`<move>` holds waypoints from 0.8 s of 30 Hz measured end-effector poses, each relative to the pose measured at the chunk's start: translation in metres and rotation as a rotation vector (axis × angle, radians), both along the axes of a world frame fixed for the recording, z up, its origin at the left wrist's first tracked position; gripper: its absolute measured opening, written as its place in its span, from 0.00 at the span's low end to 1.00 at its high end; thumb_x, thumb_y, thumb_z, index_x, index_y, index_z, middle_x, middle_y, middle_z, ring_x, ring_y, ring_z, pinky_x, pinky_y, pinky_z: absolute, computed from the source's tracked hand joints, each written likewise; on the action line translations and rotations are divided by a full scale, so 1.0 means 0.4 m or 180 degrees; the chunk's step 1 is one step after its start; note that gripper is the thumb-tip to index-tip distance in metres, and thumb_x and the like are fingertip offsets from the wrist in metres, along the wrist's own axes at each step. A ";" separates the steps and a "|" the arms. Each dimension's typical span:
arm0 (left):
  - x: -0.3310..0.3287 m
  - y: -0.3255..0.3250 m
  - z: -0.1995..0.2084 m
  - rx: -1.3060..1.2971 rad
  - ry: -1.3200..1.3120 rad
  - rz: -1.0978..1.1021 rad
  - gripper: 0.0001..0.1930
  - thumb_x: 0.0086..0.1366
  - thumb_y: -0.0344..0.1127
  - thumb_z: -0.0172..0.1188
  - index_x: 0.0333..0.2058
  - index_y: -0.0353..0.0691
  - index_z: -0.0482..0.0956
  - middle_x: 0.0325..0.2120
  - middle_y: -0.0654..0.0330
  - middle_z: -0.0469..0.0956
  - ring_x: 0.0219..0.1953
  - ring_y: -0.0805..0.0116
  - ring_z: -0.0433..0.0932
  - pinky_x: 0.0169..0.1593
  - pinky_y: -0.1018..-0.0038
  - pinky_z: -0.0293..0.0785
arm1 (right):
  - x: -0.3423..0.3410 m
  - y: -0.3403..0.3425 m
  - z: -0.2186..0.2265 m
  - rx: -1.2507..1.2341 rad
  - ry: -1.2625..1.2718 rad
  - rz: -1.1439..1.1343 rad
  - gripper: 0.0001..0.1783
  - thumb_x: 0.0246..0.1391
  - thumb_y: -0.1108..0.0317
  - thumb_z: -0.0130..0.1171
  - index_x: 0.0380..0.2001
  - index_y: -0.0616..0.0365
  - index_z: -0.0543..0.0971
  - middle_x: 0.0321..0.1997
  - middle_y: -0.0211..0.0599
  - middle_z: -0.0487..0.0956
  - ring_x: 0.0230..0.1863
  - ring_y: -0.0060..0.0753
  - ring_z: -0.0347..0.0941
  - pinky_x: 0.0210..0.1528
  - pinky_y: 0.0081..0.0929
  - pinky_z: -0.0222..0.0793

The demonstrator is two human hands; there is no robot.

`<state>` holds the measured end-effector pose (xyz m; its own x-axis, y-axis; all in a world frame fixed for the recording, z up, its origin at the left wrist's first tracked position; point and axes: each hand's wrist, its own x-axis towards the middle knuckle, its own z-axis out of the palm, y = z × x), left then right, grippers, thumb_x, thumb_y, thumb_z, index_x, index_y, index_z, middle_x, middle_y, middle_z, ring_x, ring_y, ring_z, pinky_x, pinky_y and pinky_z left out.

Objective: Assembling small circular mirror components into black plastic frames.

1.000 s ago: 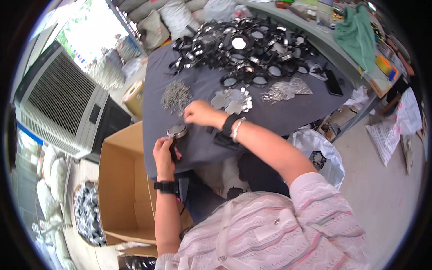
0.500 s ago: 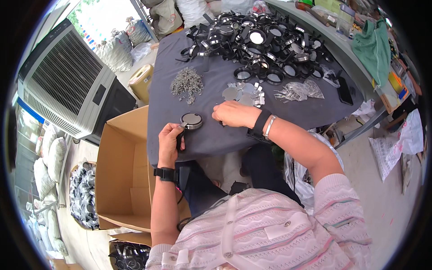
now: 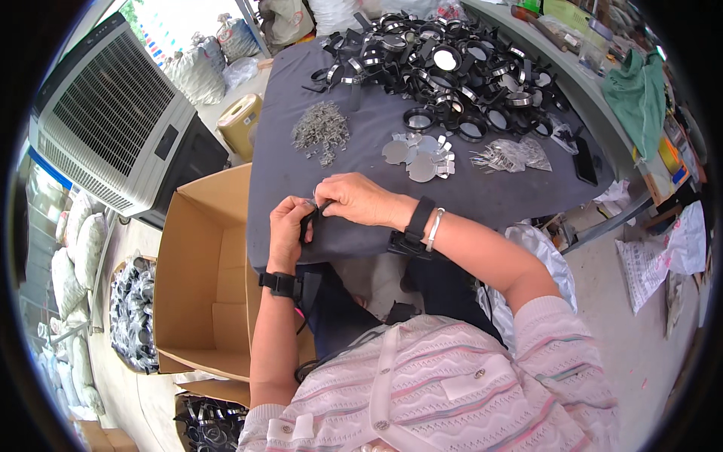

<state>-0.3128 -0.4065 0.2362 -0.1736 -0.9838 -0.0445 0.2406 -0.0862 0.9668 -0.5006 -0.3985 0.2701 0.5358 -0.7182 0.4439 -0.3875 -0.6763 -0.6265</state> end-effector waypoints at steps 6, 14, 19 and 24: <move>0.008 -0.002 -0.011 0.0093 -0.0124 -0.0090 0.03 0.58 0.24 0.55 0.26 0.37 0.73 0.22 0.62 0.74 0.11 0.78 0.66 0.12 0.82 0.60 | 0.013 -0.025 -0.047 -0.0338 -0.0270 -0.0304 0.08 0.43 0.74 0.62 0.29 0.60 0.74 0.30 0.34 0.76 0.35 0.37 0.73 0.37 0.30 0.69; -0.007 0.021 -0.066 -0.1550 -0.1220 0.0414 0.11 0.51 0.29 0.63 0.31 0.34 0.71 0.16 0.63 0.73 0.16 0.72 0.69 0.23 0.76 0.66 | 0.015 -0.046 -0.020 -0.0047 0.0031 -0.0216 0.09 0.42 0.71 0.62 0.28 0.59 0.74 0.26 0.34 0.77 0.27 0.37 0.75 0.30 0.31 0.69; -0.018 0.021 -0.042 -0.2082 -0.1843 0.0772 0.09 0.54 0.29 0.62 0.31 0.34 0.71 0.15 0.59 0.70 0.18 0.75 0.68 0.26 0.77 0.67 | 0.022 -0.082 0.009 -0.0056 0.0386 -0.0090 0.09 0.42 0.68 0.60 0.26 0.60 0.73 0.25 0.38 0.76 0.29 0.44 0.74 0.30 0.35 0.67; -0.031 0.021 -0.016 -0.1927 -0.1667 0.0720 0.10 0.55 0.30 0.62 0.27 0.34 0.68 0.12 0.59 0.65 0.18 0.79 0.62 0.21 0.75 0.61 | 0.019 -0.135 0.062 0.0437 0.0658 0.0376 0.09 0.40 0.65 0.60 0.24 0.59 0.74 0.24 0.36 0.74 0.26 0.39 0.73 0.28 0.30 0.67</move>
